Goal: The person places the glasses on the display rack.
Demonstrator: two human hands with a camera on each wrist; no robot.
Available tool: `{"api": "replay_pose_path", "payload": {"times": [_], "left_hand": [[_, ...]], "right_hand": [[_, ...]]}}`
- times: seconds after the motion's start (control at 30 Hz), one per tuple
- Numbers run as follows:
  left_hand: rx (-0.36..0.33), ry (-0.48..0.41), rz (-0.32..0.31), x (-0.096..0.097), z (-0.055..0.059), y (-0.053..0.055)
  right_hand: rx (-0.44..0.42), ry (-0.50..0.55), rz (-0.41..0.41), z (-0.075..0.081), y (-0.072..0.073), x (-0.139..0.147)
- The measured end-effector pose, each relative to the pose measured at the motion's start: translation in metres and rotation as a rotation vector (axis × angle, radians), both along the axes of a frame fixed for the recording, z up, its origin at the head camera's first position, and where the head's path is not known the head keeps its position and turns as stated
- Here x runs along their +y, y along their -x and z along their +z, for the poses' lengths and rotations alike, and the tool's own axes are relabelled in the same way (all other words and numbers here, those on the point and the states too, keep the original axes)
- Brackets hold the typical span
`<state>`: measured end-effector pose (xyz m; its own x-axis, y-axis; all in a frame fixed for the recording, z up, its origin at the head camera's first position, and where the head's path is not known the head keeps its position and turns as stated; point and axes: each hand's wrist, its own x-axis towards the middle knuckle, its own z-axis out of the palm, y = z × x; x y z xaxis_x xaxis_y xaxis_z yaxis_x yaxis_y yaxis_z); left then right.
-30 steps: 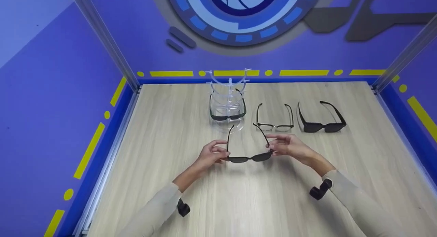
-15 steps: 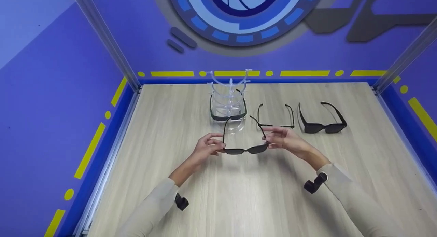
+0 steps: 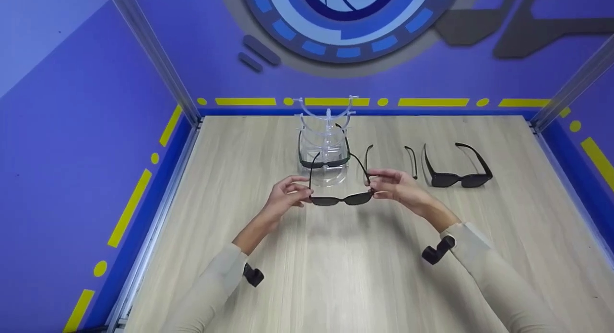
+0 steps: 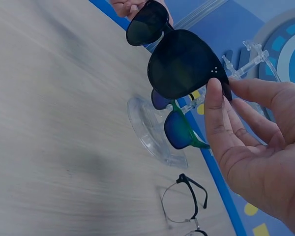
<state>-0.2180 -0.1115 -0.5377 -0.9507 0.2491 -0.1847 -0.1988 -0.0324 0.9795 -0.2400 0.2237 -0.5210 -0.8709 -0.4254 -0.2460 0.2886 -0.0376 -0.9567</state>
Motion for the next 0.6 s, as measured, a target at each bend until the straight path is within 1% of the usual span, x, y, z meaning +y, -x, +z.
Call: {"api": "replay_pose_path", "payload": {"times": [0.2,0.4,0.6], "left_hand": [[0.008,-0.005,-0.002,-0.002,0.006,0.003],[0.018,0.008,0.024,-0.005,0.011,0.006],[0.022,0.000,0.022,-0.006,0.016,0.010]], "right_hand": [[0.007,0.006,-0.008,0.003,0.004,-0.004],[0.012,0.015,-0.021,0.009,0.009,-0.009],[0.009,0.025,-0.035,0.013,0.011,-0.010]]}}
